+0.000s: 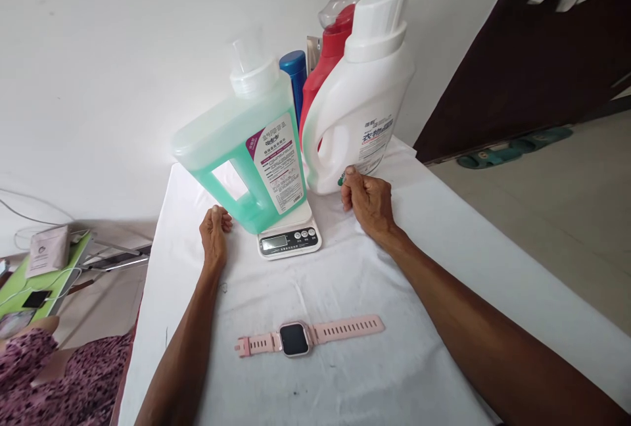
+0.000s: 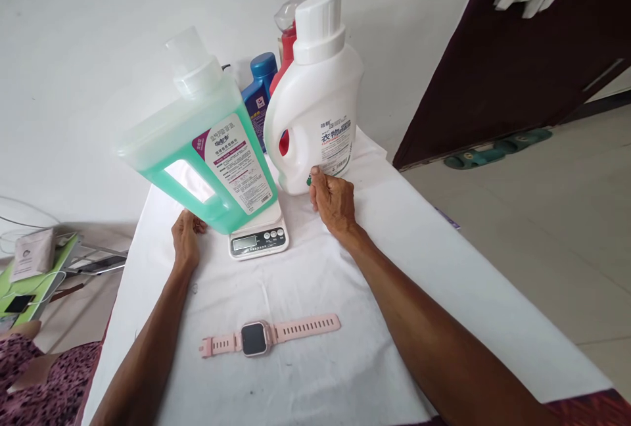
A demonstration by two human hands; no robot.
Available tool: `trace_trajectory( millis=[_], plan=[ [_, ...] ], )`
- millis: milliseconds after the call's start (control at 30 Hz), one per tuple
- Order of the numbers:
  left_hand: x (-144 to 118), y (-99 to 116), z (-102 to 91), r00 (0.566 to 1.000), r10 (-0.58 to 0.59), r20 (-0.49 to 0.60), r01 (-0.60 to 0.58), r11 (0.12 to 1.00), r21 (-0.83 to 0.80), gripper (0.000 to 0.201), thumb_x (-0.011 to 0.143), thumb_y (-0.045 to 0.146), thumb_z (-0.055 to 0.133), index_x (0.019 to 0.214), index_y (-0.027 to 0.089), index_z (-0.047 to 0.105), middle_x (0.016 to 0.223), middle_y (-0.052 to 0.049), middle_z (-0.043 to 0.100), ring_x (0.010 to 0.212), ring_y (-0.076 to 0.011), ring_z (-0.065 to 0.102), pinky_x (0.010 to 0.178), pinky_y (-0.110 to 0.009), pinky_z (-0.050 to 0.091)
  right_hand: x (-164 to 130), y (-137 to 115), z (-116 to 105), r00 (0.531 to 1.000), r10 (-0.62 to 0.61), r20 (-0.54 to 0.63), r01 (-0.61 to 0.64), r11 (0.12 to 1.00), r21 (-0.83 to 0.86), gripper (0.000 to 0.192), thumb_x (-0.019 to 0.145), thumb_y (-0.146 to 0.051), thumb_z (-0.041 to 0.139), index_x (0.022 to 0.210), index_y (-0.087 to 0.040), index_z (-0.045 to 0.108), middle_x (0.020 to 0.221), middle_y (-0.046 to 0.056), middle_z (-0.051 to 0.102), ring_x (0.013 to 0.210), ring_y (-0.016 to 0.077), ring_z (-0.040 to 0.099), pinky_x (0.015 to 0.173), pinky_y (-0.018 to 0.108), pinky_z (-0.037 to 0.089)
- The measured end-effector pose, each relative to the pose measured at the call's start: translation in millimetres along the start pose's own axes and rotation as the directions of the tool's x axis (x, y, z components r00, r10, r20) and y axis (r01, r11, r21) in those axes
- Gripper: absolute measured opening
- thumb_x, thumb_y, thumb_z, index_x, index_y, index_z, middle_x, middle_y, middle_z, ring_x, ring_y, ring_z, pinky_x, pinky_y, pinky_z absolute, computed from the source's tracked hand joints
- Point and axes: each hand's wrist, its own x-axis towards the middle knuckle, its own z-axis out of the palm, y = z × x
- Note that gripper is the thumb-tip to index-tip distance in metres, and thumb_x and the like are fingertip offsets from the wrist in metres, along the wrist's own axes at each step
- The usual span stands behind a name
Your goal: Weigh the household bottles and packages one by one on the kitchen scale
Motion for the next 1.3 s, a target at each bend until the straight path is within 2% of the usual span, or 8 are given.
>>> trace_trajectory(
  millis=[200, 300, 500, 633, 733, 967, 1133, 1300],
  plan=[
    [-5, 57, 14.3, 0.964, 0.252, -0.082, -0.261, 0.955, -0.139, 0.063, 0.096, 0.082, 0.043, 0.101, 0.024, 0.068, 0.105, -0.008, 0.068, 0.101, -0.0234, 0.066, 0.089, -0.036, 0.054, 0, 1, -2, 1.0, -0.007, -0.002, 0.007, 1.0, -0.018, 0.073, 0.105, -0.072, 0.039, 0.05, -0.025, 0.051, 0.045, 0.001, 0.053, 0.048, 0.0168, 0.054, 0.064, 0.032, 0.045],
    [-9, 91, 28.7, 0.942, 0.333, -0.046, -0.336, 0.926, -0.172, 0.061, 0.098, 0.079, 0.045, 0.106, 0.024, 0.07, 0.104, -0.009, 0.069, 0.099, -0.0234, 0.066, 0.091, -0.038, 0.053, -1, 1, -2, 1.0, 0.002, 0.007, -0.002, 1.0, -0.007, 0.073, 0.105, -0.072, 0.04, 0.05, -0.025, 0.053, 0.045, 0.001, 0.054, 0.048, 0.0167, 0.053, 0.063, 0.032, 0.045],
    [-3, 113, 48.8, 0.967, 0.246, -0.067, -0.254, 0.908, -0.332, 0.055, 0.092, 0.067, 0.07, 0.068, 0.02, 0.056, 0.059, 0.003, 0.046, 0.056, -0.0117, 0.047, 0.058, -0.028, 0.043, 0, 4, 1, 1.0, 0.021, -0.004, -0.021, 0.999, 0.04, 0.073, 0.101, -0.077, 0.041, 0.051, -0.025, 0.054, 0.045, 0.001, 0.053, 0.046, 0.0164, 0.052, 0.057, 0.031, 0.043],
    [0, 118, 54.7, 0.982, 0.137, -0.134, -0.184, 0.863, -0.471, 0.067, 0.072, 0.06, 0.091, 0.058, 0.021, 0.039, 0.053, 0.008, 0.032, 0.046, -0.0058, 0.031, 0.044, -0.022, 0.028, 2, 1, 1, 1.0, 0.012, -0.025, -0.01, 0.998, 0.069, 0.076, 0.102, -0.079, 0.036, 0.05, -0.026, 0.051, 0.044, 0.001, 0.052, 0.045, 0.0166, 0.052, 0.058, 0.032, 0.044],
    [-9, 126, 51.8, 0.985, 0.098, -0.143, -0.157, 0.855, -0.494, 0.07, 0.068, 0.058, 0.094, 0.056, 0.021, 0.036, 0.051, 0.009, 0.031, 0.044, -0.0043, 0.029, 0.041, -0.02, 0.025, 3, -2, -5, 0.989, -0.051, -0.142, 0.055, 0.998, 0.025, 0.079, 0.104, -0.078, 0.026, 0.047, -0.026, 0.044, 0.042, 0.001, 0.049, 0.045, 0.0164, 0.05, 0.065, 0.033, 0.046],
    [-55, 144, 51.7, 0.99, 0.121, -0.072, -0.141, 0.841, -0.522, 0.07, 0.069, 0.062, 0.09, 0.051, 0.02, 0.037, 0.047, 0.007, 0.032, 0.04, -0.005, 0.033, 0.038, -0.02, 0.025, 16, 2, -33, 0.883, 0.035, -0.469, -0.002, 0.998, 0.07, 0.079, 0.105, -0.076, 0.022, 0.048, -0.027, 0.046, 0.042, 0.002, 0.048, 0.043, 0.0163, 0.049, 0.059, 0.033, 0.045],
    [-82, 152, 89.3, 0.997, 0.03, 0.075, 0.019, 0.816, -0.578, 0.069, 0.069, 0.054, 0.091, 0.051, 0.021, 0.033, 0.047, 0.008, 0.027, 0.042, -0.0044, 0.028, 0.04, -0.021, 0.023, 27, 10, -63, 0.804, 0.156, -0.574, -0.082, 0.985, 0.153, 0.076, 0.112, -0.059, 0.021, 0.05, -0.025, 0.05, 0.042, 0.002, 0.044, 0.043, 0.0151, 0.045, 0.056, 0.032, 0.042],
    [-95, 153, 135.5, 0.986, -0.014, 0.165, 0.115, 0.773, -0.624, 0.068, 0.069, 0.053, 0.091, 0.056, 0.022, 0.032, 0.052, 0.008, 0.025, 0.047, -0.004, 0.024, 0.045, -0.022, 0.021, 33, 8, -101, 0.7, 0.449, -0.555, -0.166, 0.858, 0.486, 0.068, 0.115, -0.048, 0.021, 0.057, -0.025, 0.05, 0.046, 0.001, 0.047, 0.045, 0.0146, 0.045, 0.044, 0.029, 0.032]
  ],
)
